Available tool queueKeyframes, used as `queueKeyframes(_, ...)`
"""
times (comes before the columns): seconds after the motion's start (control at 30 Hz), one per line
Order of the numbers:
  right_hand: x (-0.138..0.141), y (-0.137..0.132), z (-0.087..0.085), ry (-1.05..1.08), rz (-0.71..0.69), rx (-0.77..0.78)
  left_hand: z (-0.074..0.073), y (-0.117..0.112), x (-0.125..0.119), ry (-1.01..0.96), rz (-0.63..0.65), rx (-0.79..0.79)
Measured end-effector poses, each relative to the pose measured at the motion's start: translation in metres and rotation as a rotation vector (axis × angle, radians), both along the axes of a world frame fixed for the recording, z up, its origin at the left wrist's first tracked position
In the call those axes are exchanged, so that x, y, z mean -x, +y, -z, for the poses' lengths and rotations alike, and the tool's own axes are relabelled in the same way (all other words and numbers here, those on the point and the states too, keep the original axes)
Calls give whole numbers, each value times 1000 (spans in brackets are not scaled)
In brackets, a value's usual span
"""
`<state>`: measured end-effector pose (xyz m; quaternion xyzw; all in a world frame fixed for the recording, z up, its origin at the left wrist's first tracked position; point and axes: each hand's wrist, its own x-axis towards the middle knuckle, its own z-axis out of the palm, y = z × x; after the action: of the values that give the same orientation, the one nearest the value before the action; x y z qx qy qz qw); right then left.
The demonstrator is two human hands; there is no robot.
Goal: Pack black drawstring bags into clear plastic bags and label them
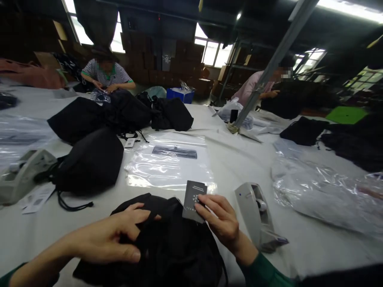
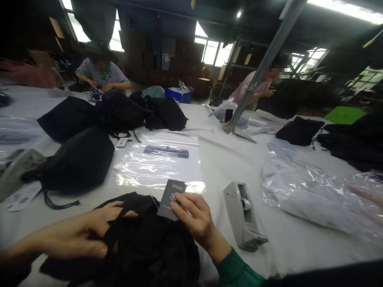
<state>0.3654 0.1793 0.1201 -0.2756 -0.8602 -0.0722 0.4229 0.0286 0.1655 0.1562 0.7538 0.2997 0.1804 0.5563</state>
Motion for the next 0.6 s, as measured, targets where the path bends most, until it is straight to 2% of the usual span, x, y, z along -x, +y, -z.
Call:
queueKeyframes(0.07,4,4,7,3,-28,15,2,2,7,86,48,-39)
queueKeyframes(0.17,11,13,13,15,-54,57,7,13,12,13,-42,2)
queueKeyframes(0.33,28,33,21,140,-13,171,11,35,2,-30,-179,104)
queueKeyframes(0.4,35,40,25,148,-34,322,12,41,2,-14,-243,82)
queueKeyframes(0.47,40,45,28,125,-95,581,17,45,12,2,-316,52)
queueKeyframes(0.53,42,47,31,119,-145,845,29,43,33,17,-345,57)
queueKeyframes(0.6,40,48,32,141,-166,1004,45,35,60,37,-306,119)
